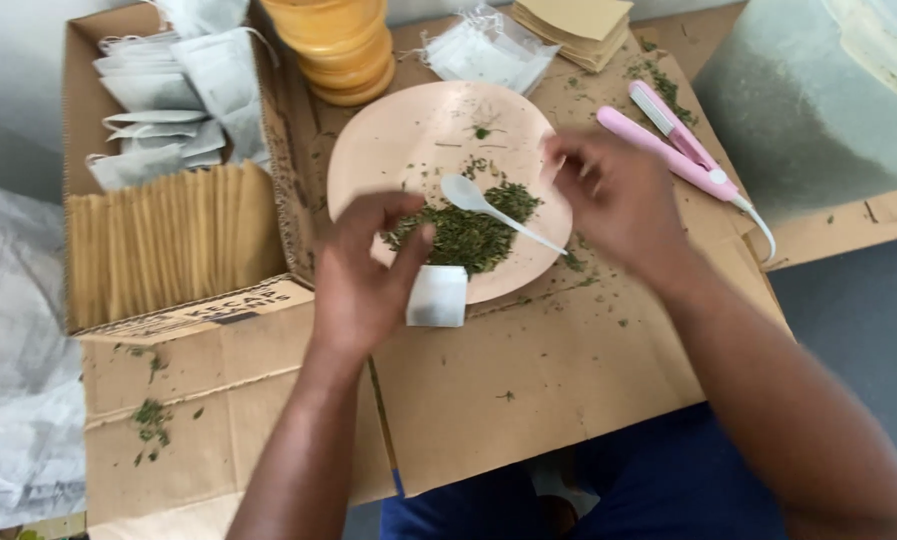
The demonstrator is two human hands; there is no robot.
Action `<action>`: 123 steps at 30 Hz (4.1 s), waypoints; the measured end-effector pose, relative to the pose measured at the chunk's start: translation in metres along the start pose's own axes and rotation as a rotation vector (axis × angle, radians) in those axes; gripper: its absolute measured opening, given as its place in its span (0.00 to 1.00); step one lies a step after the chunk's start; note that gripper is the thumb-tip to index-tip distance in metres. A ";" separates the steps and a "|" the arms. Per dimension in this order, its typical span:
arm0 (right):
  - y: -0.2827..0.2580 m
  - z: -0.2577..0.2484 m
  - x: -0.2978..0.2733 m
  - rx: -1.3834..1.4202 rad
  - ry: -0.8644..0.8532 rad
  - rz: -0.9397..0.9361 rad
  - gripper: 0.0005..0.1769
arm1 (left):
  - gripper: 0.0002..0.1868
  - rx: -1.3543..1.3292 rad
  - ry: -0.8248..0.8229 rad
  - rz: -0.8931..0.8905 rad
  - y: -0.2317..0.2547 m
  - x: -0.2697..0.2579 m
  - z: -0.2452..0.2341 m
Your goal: The person fills tea bags with loose leaves using a spoon, weighs them on a scale, and places them into larger paper envelopes.
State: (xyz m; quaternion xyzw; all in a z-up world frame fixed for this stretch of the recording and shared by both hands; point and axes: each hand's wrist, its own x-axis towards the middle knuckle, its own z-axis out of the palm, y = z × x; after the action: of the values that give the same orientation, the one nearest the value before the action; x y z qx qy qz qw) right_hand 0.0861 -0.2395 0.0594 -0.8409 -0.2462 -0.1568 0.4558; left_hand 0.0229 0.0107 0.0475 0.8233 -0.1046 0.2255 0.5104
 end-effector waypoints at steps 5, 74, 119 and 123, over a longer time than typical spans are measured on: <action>0.101 -0.025 0.041 -0.327 0.123 -0.111 0.09 | 0.10 -0.002 -0.108 0.053 -0.008 0.056 0.023; -0.106 0.013 0.014 -0.195 0.058 -0.464 0.08 | 0.17 0.264 -0.004 0.411 0.041 0.018 -0.031; -0.151 0.037 -0.022 0.013 -0.169 -0.362 0.09 | 0.14 -0.191 -0.039 0.180 0.051 -0.033 -0.070; -0.145 0.037 -0.026 0.022 -0.168 -0.361 0.10 | 0.13 -0.184 -0.035 0.201 0.049 -0.032 -0.067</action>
State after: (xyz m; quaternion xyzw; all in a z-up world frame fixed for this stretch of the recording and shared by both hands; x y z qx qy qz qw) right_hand -0.0147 -0.1481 0.1271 -0.7881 -0.4319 -0.1626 0.4074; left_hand -0.0428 0.0461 0.0970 0.7622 -0.2157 0.2504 0.5567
